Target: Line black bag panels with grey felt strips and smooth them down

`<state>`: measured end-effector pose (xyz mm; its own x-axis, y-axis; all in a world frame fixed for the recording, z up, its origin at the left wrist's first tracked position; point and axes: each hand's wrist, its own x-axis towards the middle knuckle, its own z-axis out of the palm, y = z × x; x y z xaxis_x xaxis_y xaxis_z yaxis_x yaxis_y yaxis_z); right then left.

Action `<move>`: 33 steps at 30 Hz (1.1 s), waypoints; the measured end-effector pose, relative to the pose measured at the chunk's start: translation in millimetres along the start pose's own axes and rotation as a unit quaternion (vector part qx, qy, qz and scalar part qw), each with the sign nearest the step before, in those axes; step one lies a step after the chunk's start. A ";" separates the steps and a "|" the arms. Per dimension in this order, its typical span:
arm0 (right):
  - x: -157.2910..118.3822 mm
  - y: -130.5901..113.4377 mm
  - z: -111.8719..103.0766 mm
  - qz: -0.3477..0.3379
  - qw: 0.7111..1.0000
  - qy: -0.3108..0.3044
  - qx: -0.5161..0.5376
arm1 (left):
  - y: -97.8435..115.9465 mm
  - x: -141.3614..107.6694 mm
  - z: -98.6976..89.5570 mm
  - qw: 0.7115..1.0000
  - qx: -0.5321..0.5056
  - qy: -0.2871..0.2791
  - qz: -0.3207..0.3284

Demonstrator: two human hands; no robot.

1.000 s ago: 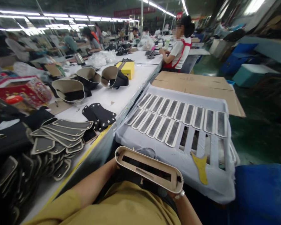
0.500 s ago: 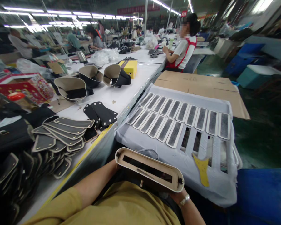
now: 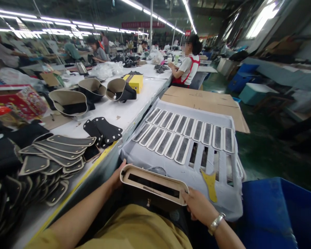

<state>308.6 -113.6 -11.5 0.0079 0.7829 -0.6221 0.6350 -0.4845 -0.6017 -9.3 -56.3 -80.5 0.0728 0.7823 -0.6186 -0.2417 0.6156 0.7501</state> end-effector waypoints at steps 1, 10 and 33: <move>1.5 -1.1 1.1 0.001 1.000 -0.002 -0.004 | 7.0 -4.9 -6.9 0.999 -0.011 0.001 0.037; -5.6 -15.0 -5.3 -0.063 0.943 0.016 -0.325 | 29.5 -26.9 2.6 0.962 0.239 -0.082 0.100; -7.6 -8.9 -17.1 0.042 0.997 -0.048 -0.037 | 19.2 -39.9 -11.2 0.927 0.372 -0.050 0.029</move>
<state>316.1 -108.6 7.1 -0.0083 0.6981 -0.7159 0.6908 -0.5136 -0.5090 -27.6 -76.7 -44.1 0.1789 0.7982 -0.5753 0.4827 0.4383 0.7582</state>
